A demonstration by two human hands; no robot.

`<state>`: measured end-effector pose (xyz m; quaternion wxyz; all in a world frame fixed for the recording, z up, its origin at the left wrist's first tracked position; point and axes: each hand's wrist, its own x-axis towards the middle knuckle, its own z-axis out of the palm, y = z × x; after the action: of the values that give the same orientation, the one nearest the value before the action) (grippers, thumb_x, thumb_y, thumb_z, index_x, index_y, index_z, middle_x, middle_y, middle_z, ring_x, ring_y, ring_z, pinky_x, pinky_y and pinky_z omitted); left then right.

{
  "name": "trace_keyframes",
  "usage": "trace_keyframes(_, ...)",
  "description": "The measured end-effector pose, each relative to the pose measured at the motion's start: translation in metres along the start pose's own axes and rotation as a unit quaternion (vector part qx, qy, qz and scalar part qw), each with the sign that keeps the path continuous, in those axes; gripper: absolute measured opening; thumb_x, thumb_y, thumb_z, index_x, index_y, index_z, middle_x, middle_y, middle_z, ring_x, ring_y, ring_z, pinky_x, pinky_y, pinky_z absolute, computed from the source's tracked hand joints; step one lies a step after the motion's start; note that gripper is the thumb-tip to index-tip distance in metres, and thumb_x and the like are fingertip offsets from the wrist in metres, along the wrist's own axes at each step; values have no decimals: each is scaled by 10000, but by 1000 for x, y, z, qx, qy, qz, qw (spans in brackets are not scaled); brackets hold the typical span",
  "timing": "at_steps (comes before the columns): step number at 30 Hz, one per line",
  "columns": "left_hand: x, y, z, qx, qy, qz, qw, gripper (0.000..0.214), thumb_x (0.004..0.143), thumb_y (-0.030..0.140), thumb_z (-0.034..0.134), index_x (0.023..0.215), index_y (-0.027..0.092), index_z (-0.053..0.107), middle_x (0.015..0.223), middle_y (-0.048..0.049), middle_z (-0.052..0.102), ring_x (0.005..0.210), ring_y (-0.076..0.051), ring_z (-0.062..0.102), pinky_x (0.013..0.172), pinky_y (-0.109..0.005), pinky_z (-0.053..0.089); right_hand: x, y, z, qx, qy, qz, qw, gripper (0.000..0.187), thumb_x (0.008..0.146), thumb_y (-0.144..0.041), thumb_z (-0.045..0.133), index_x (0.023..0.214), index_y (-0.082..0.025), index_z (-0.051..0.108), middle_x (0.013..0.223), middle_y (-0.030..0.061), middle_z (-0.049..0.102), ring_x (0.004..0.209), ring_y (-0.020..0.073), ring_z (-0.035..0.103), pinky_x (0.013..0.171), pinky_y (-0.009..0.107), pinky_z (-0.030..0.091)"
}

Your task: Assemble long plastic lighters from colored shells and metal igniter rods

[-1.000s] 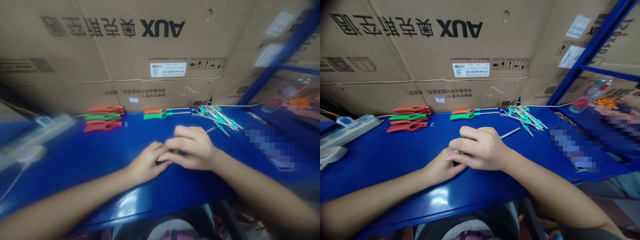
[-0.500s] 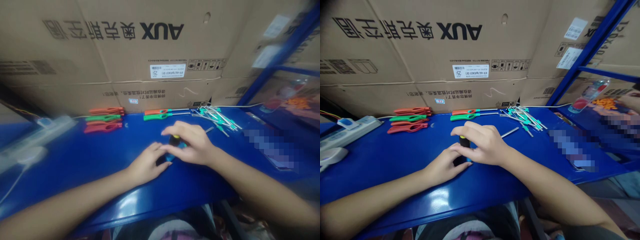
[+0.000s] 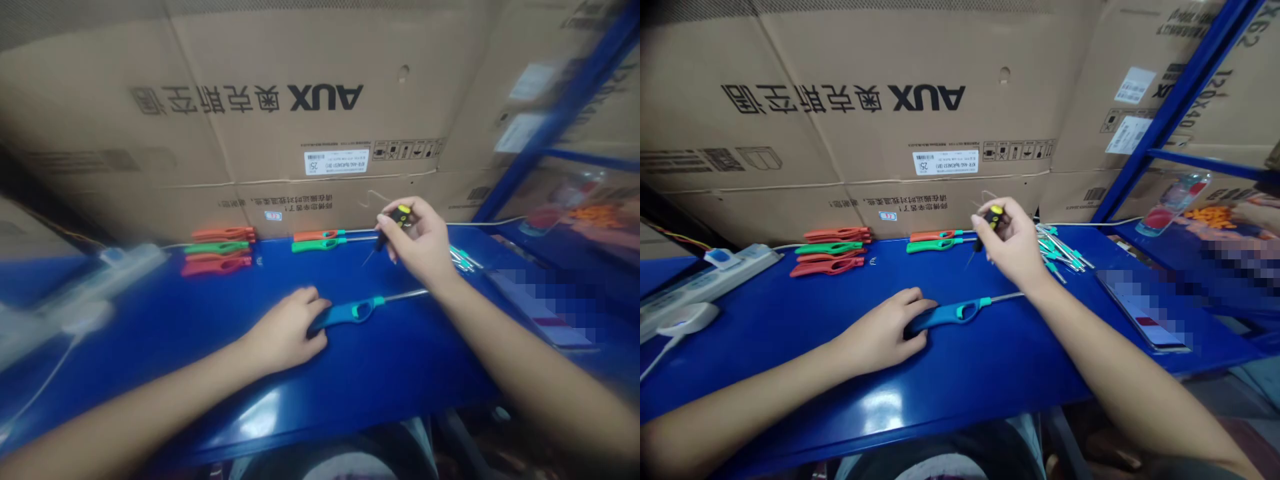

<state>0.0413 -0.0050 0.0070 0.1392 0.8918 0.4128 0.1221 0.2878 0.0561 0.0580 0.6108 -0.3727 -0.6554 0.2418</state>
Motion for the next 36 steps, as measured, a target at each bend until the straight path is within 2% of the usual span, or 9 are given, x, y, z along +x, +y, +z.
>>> trace_keyframes(4, -1, -3, -8, 22, -24, -11, 999, 372, 937, 346, 616, 1273, 187, 636, 1141, -102, 622, 1030, -262, 626, 916, -401, 554, 13, 40, -39, -221, -19, 64, 973, 43, 809, -228, 629, 807, -224, 586, 579, -39, 564, 451, 140, 528, 455, 266, 427)
trace_keyframes(6, 2, -7, -8, 28, -30, -9, 999, 315, 955, 315, 603, 1238, 186, 654, 1115, -98, 625, 1012, -253, 630, 908, -388, 551, 11, 58, -53, -291, -30, 42, 955, 14, 797, -207, 584, 793, -219, 589, 672, -3, 623, 572, 171, 594, 561, 294, 484)
trace_keyframes(9, 13, -15, -12, 28, -41, 6, 999, 239, 950, 246, 605, 1163, 177, 688, 1061, -92, 633, 968, -239, 639, 865, -360, 550, 6, 80, -66, -371, -71, -8, 926, 108, 814, -173, 513, 839, -215, 610, 919, 70, 670, 884, 233, 660, 814, 371, 534)
trace_keyframes(13, 31, -36, -26, -4, -28, 7, 1000, 243, 950, 287, 613, 1138, 173, 715, 1046, -87, 653, 919, -216, 663, 853, -335, 546, 5, 105, -73, -399, -124, 6, 908, 189, 804, -142, 523, 915, -209, 662, 996, 99, 638, 1002, 263, 638, 949, 420, 510)
trace_keyframes(17, 46, -67, -38, 19, 32, -28, 999, 315, 928, 335, 619, 1169, 160, 719, 1098, -106, 661, 989, -247, 668, 926, -368, 539, 3, 121, -78, -426, -158, 30, 890, 310, 815, -110, 521, 1076, -196, 664, 1098, 115, 587, 1059, 255, 624, 1013, 415, 493)
trace_keyframes(22, 64, -108, -47, 59, 82, -61, 993, 394, 922, 412, 579, 1169, 138, 718, 1100, -132, 654, 975, -281, 667, 942, -429, 535, 1, 120, -83, -453, -216, 45, 863, 350, 836, -84, 506, 1132, -178, 669, 1205, 135, 576, 1102, 251, 616, 1041, 398, 477)
trace_keyframes(26, 80, -129, -46, 80, 103, -71, 989, 400, 917, 410, 564, 1167, 138, 716, 1096, -136, 638, 971, -282, 659, 922, -418, 540, -1, 112, -83, -474, -264, 42, 839, 351, 821, -84, 540, 1108, -194, 707, 1219, 125, 624, 1125, 288, 598, 1046, 443, 459)
trace_keyframes(33, 119, -137, -39, 126, 128, -39, 983, 330, 920, 301, 562, 1166, 139, 710, 1067, -132, 635, 1013, -267, 626, 982, -406, 508, -7, 104, -69, -493, -248, 17, 834, 240, 887, -263, 578, 1053, -186, 733, 1263, 168, 613, 1170, 365, 546, 1018, 570, 449)
trace_keyframes(36, 131, -136, -35, 143, 131, -29, 981, 305, 921, 275, 560, 1148, 141, 714, 1071, -134, 639, 1024, -267, 622, 971, -395, 513, -9, 101, -61, -469, -253, -13, 846, 210, 908, -273, 563, 1001, -204, 738, 1247, 146, 623, 1157, 334, 565, 1016, 549, 466)
